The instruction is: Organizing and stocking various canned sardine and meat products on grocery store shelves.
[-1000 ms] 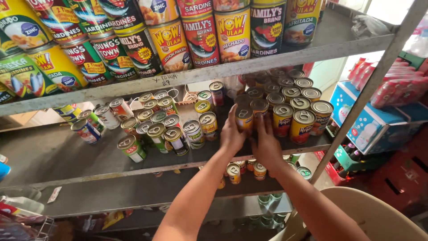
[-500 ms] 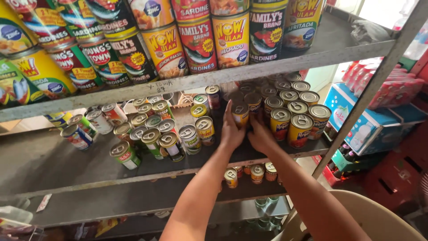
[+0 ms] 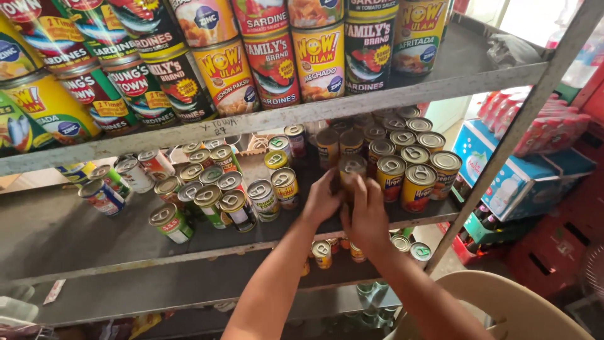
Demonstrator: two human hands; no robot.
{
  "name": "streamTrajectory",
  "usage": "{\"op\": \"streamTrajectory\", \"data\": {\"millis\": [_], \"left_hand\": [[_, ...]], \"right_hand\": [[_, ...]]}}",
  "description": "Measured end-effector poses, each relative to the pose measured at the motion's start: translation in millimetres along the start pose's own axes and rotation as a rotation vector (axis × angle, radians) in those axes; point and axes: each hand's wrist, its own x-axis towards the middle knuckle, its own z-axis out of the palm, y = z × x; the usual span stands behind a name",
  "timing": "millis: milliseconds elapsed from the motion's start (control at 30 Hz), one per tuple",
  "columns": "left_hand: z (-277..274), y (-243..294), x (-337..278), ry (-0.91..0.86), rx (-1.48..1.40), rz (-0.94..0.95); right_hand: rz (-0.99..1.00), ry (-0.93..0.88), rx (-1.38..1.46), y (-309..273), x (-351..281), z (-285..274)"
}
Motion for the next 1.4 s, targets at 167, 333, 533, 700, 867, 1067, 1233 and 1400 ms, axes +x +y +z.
{"op": "streamTrajectory", "data": {"millis": [167,333,533,700,867,1067,1233,1400], "left_hand": [[11.4,-14.9,0.1,0.17,0.528,0.129],[7.2,-14.5,26.1,0.349,0.603,0.011],[4.0,-65.9,63.0,0.457,0.258,0.031],[5.0,-43.8,61.0,0.406,0.482,-0.156],[7.2,-57.7,59.0,0.39,0.546,-0.261],[-0.7,-56.1,67.2,0.299,0.371,-0.352],[-5.5,-37.8,75.7,0.263,0.492,-0.327],[6.4,-44.8,74.5,0.414,0.48,-0.372]], "right_hand": [[-0.002,-0.106,-0.105,17.1,-6.8,5.7],[0.08,-0.179,-0.087,22.3,-0.9,6.3],[0.205,-0.249,0.025,24.6,6.4,6.0],[0.203,-0.349,-0.061,29.0,6.9,15.3],[0.199,-0.323,-0.042,26.7,11.0,15.7],[0.312,-0.515,-0.098,4.4,27.4,-1.7],[0.342,-0.54,-0.137,9.9,18.8,4.7],[0.221,-0.297,-0.112,12.0,8.2,6.7]]}}
